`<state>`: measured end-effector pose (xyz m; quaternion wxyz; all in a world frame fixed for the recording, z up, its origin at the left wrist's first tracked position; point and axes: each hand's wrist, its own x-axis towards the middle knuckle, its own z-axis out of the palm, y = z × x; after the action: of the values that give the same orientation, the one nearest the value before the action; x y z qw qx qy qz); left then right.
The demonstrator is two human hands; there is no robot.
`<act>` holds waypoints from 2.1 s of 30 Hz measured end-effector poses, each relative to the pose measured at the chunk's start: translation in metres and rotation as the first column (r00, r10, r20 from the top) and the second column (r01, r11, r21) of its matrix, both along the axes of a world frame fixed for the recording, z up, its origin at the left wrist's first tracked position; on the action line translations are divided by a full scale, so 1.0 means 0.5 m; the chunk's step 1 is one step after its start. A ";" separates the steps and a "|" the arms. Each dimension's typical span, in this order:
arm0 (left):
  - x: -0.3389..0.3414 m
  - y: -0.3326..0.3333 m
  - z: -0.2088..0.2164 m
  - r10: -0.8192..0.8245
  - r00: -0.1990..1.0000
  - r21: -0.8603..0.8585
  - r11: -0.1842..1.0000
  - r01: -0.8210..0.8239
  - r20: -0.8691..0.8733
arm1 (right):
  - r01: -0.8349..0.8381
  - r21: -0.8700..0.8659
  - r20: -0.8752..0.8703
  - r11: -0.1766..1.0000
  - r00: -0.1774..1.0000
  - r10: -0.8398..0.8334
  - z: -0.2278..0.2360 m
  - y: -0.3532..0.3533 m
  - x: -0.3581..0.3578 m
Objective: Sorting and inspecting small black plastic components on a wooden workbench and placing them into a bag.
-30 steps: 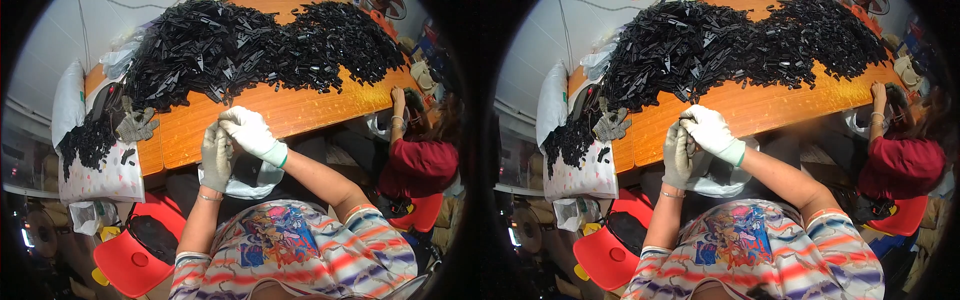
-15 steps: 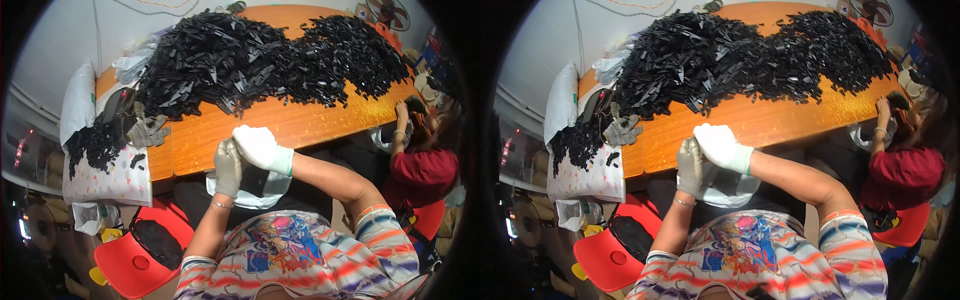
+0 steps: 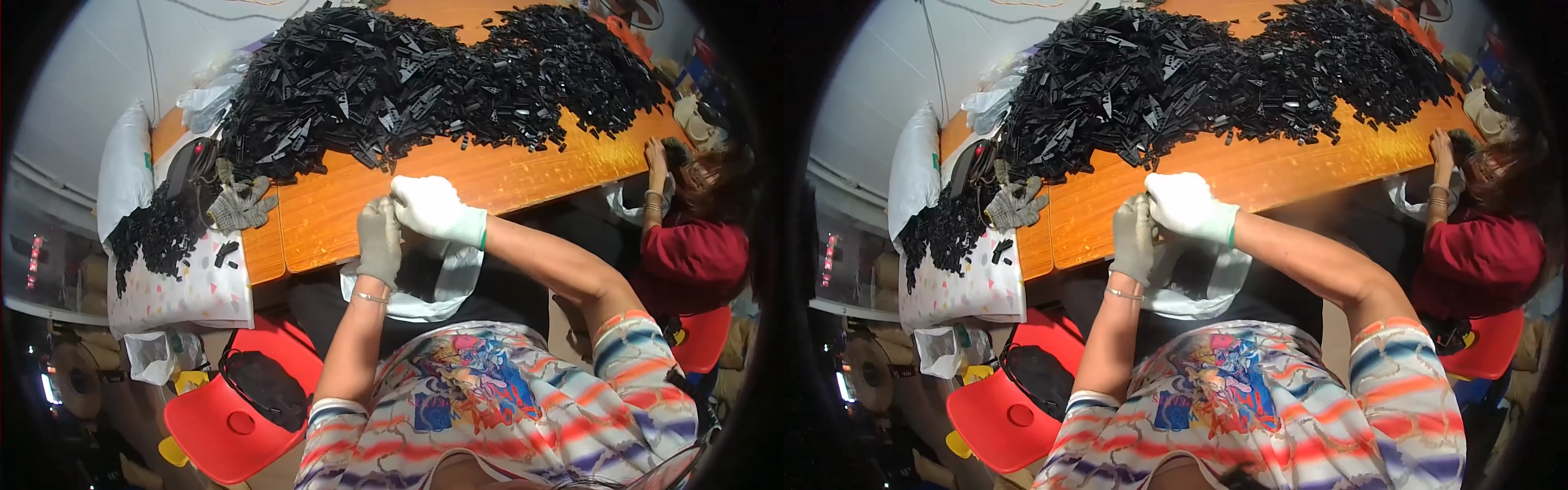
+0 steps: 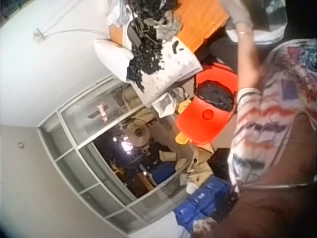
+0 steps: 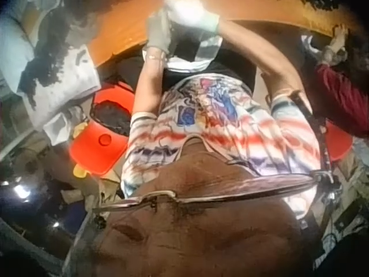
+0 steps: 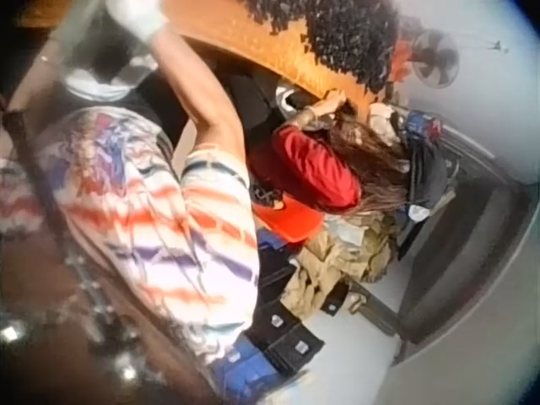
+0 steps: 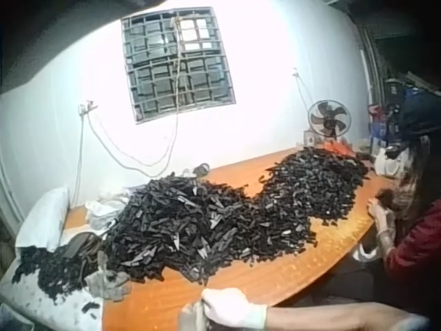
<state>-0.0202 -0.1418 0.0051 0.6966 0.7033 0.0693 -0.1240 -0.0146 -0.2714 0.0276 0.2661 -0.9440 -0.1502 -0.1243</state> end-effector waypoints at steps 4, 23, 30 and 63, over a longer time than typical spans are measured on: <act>-0.026 0.014 0.024 -0.121 0.980 -0.293 0.942 0.163 0.157 | 0.154 0.210 -0.210 0.966 0.972 -0.109 0.039 -0.018 -0.008; -0.139 0.101 -0.011 -0.338 0.936 0.047 0.938 0.344 -0.103 | -0.140 0.565 -0.474 0.813 0.752 0.459 0.021 -0.053 -0.015; -0.063 0.116 0.064 -0.414 0.819 0.736 0.677 -0.015 0.397 | 0.156 0.198 -0.174 0.968 0.977 -0.122 -0.004 -0.040 0.091; 0.122 0.083 0.046 -0.329 0.897 0.929 0.320 -0.187 0.294 | -0.065 -0.135 0.080 0.989 0.994 0.076 -0.034 -0.016 0.099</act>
<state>0.0409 -0.1002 0.0283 0.1454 0.9852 -0.0604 0.0677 0.0350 -0.2792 0.0104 0.2007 -0.9475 -0.2027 -0.1445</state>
